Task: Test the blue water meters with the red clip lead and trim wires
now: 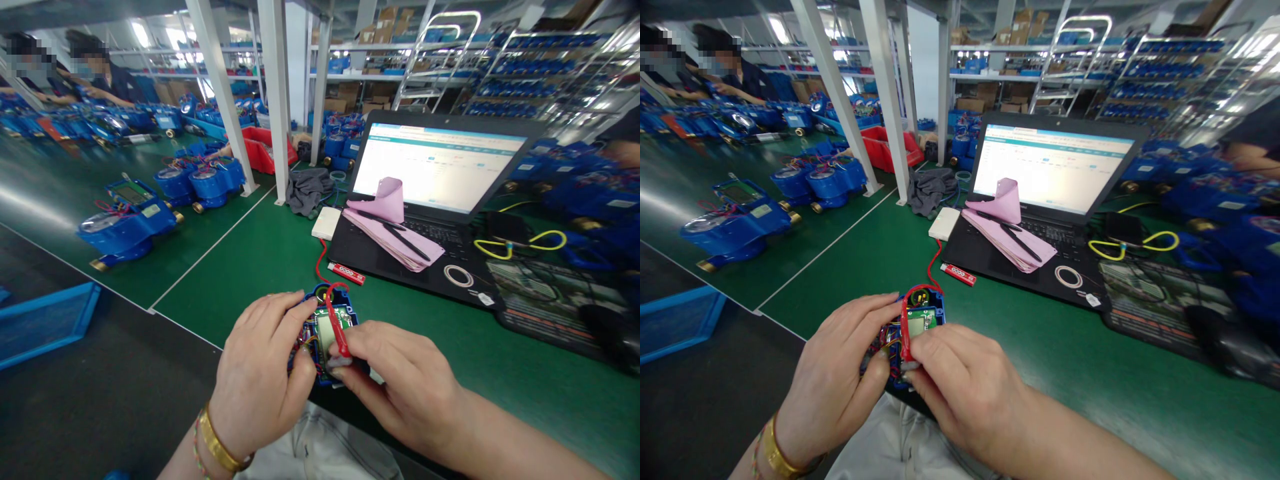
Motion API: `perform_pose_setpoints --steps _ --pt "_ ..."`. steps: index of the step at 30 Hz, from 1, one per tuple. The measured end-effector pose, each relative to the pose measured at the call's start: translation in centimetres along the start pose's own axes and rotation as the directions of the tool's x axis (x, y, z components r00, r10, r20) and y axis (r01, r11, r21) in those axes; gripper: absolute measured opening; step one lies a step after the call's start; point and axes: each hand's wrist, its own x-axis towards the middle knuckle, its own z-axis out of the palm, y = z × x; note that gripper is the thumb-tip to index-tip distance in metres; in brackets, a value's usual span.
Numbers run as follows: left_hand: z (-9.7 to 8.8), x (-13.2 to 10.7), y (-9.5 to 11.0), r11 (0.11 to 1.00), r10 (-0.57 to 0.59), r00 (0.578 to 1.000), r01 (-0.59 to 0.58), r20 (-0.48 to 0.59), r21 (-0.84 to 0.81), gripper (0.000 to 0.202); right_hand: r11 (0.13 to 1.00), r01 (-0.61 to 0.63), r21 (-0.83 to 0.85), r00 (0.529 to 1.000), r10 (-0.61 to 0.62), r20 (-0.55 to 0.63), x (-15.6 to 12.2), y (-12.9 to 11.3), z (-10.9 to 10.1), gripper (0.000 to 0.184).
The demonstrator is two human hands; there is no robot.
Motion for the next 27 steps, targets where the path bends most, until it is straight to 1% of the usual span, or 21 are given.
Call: perform_pose_setpoints --steps 19,27 --pt "-0.10 -0.13 0.00 1.000 0.006 1.000 -0.006 0.001 0.003 0.040 1.000 0.015 -0.016 1.000 -0.016 -0.026 -0.06 0.09 0.10 0.007" --pt "-0.02 -0.16 -0.17 1.000 0.009 1.000 -0.009 0.005 0.009 0.040 1.000 0.013 -0.015 1.000 -0.014 -0.016 -0.20 0.20 0.14 0.007"
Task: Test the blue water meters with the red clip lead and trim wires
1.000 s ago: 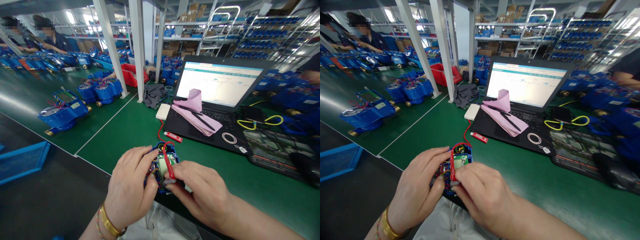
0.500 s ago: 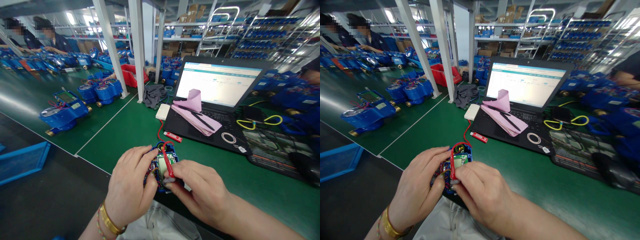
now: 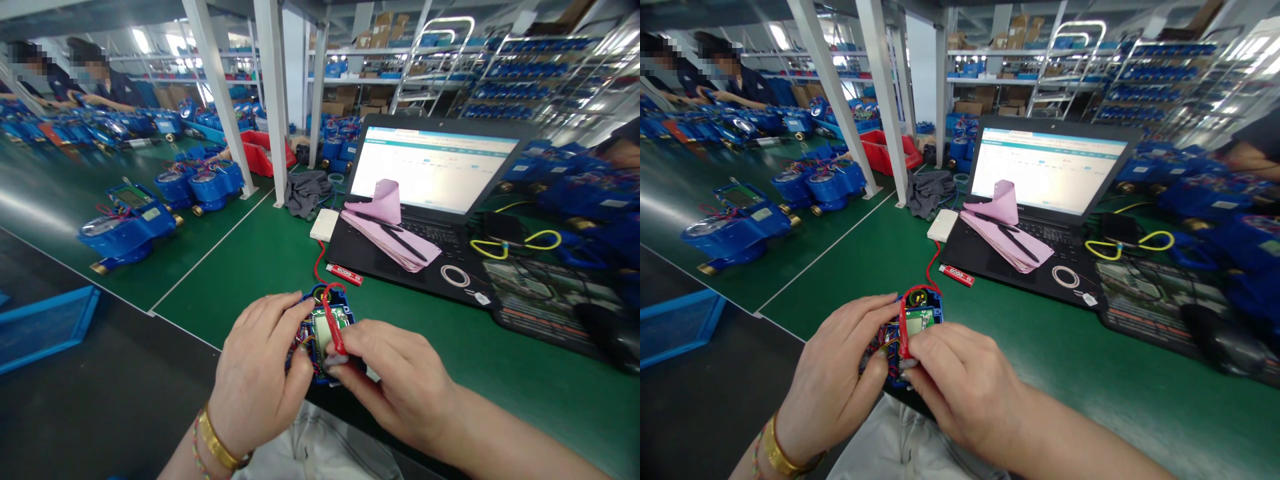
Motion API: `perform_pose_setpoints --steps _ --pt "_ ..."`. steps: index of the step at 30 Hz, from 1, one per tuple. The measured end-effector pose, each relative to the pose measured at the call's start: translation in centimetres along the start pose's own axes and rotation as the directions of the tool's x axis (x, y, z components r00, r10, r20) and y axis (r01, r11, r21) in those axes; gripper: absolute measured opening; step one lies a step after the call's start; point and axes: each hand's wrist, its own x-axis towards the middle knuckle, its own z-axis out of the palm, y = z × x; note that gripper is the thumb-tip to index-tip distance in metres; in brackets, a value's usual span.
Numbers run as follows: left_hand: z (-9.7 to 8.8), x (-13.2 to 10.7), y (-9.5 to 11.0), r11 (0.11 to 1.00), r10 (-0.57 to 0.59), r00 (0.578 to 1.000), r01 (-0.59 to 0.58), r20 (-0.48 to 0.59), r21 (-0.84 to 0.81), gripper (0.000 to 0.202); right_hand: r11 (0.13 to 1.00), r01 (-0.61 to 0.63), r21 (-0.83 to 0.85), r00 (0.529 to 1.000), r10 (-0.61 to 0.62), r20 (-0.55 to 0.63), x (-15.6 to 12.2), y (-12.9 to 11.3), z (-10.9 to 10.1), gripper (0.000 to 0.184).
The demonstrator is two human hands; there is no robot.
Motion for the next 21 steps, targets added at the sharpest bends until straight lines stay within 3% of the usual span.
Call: perform_pose_setpoints --steps 11,15,17,19,21 --pt "0.0 0.1 0.1 1.000 0.012 1.000 -0.011 -0.007 0.016 0.039 0.999 -0.026 0.019 1.000 0.026 0.012 0.0 0.2 0.2 0.008" --pt "-0.1 0.1 0.2 1.000 0.012 1.000 -0.012 -0.007 0.020 0.038 0.991 -0.089 0.103 0.995 0.085 0.043 0.3 0.1 -0.2 0.009" --pt "-0.2 0.0 0.1 1.000 0.015 1.000 -0.015 -0.004 0.027 0.038 0.931 -0.223 0.290 0.974 0.203 0.097 0.6 0.2 -0.9 0.007" --pt "-0.2 0.1 0.0 0.999 0.016 1.000 -0.016 0.005 0.039 0.039 0.771 -0.358 0.527 0.930 0.342 0.131 0.9 1.0 -1.6 0.002" --pt "-0.1 0.2 0.0 0.998 0.014 1.000 -0.015 0.015 0.063 0.038 0.668 -0.420 0.614 0.879 0.468 0.093 1.0 3.1 -1.9 0.009"
